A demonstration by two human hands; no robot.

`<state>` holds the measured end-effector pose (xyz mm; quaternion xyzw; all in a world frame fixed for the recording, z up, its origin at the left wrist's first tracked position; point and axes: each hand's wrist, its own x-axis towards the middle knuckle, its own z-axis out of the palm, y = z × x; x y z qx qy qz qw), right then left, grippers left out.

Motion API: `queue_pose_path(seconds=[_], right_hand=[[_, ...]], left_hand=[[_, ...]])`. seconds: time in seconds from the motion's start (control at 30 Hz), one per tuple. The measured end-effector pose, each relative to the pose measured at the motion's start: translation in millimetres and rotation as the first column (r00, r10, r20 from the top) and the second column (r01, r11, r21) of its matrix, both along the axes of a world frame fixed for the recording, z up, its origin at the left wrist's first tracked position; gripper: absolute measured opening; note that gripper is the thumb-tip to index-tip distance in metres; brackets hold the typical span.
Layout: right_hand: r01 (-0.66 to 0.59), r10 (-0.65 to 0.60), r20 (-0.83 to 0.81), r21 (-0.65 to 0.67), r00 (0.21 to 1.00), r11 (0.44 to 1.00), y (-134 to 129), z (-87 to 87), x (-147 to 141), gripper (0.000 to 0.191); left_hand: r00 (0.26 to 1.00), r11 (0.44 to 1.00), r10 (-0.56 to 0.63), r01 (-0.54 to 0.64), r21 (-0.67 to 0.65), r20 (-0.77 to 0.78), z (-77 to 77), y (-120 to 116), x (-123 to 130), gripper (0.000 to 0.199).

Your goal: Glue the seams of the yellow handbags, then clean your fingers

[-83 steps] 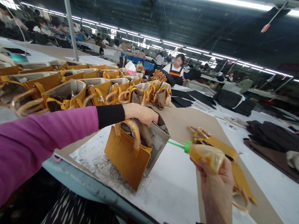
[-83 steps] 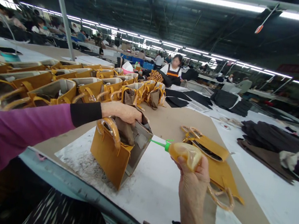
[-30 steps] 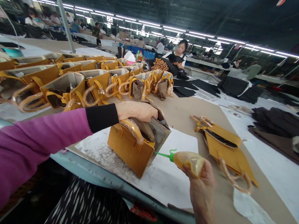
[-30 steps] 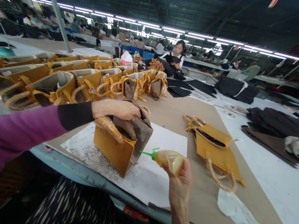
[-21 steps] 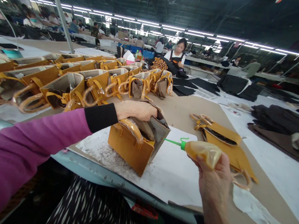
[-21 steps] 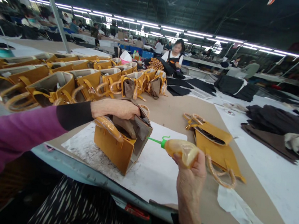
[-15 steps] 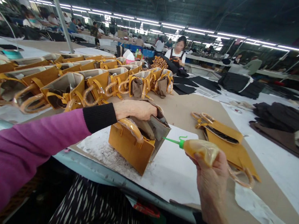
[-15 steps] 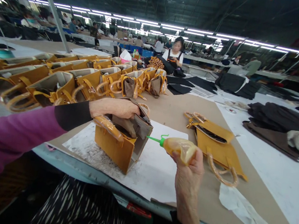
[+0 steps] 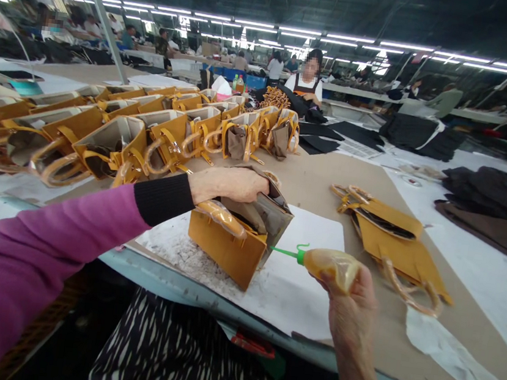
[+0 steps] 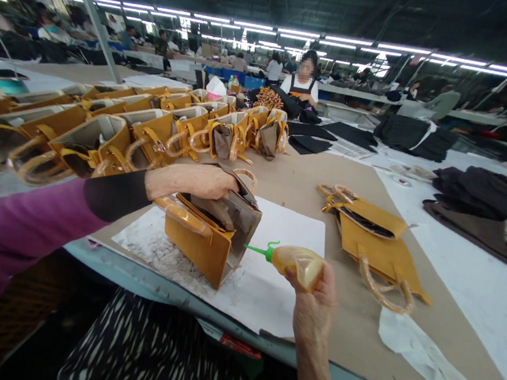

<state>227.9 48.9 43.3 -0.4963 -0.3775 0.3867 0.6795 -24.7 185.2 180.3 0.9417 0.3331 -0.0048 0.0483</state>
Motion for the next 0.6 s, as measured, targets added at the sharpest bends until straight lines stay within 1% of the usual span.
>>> queue_pose_path(seconds=[0.1,0.2,0.27,0.33,0.43,0.53,0.6], right_hand=[[0.004,-0.004,-0.018,-0.015,1.0,1.0,-2.5,3.1,-2.5,0.044],[0.041,-0.041,-0.006,0.012,0.999,0.999,-0.8,8.6,-3.4,0.045],[0.045,-0.046,0.026,0.036,0.999,0.998,1.8,9.9,-3.3,0.045],[0.03,-0.032,0.064,0.04,0.997,0.999,3.5,7.7,-3.2,0.045],[0.024,-0.026,0.106,0.02,0.994,1.0,2.5,-0.1,-4.4,0.044],[0.019,-0.018,0.142,-0.006,0.99,1.0,-1.5,-7.7,-7.2,0.044],[0.014,-0.01,0.163,-0.021,0.987,1.0,-3.7,-11.1,-9.3,0.044]], left_hand=[[1.0,0.999,-0.023,0.022,-0.036,-0.015,-1.1,-2.8,-5.5,0.039],[0.999,0.999,-0.033,0.033,-0.015,-0.002,-3.8,-4.5,-9.6,0.034],[0.999,0.999,-0.04,0.04,-0.007,0.006,-4.8,-6.1,-10.6,0.03],[0.997,0.998,-0.064,0.064,-0.012,0.039,-4.2,-8.8,-10.4,0.03],[0.994,0.995,-0.089,0.091,-0.033,0.069,-1.0,-14.3,-9.5,0.032],[0.998,0.998,-0.056,0.057,-0.024,0.027,0.2,-20.2,-10.3,0.032],[0.999,0.999,-0.035,0.035,0.023,0.0,-1.7,-24.6,-12.7,0.032]])
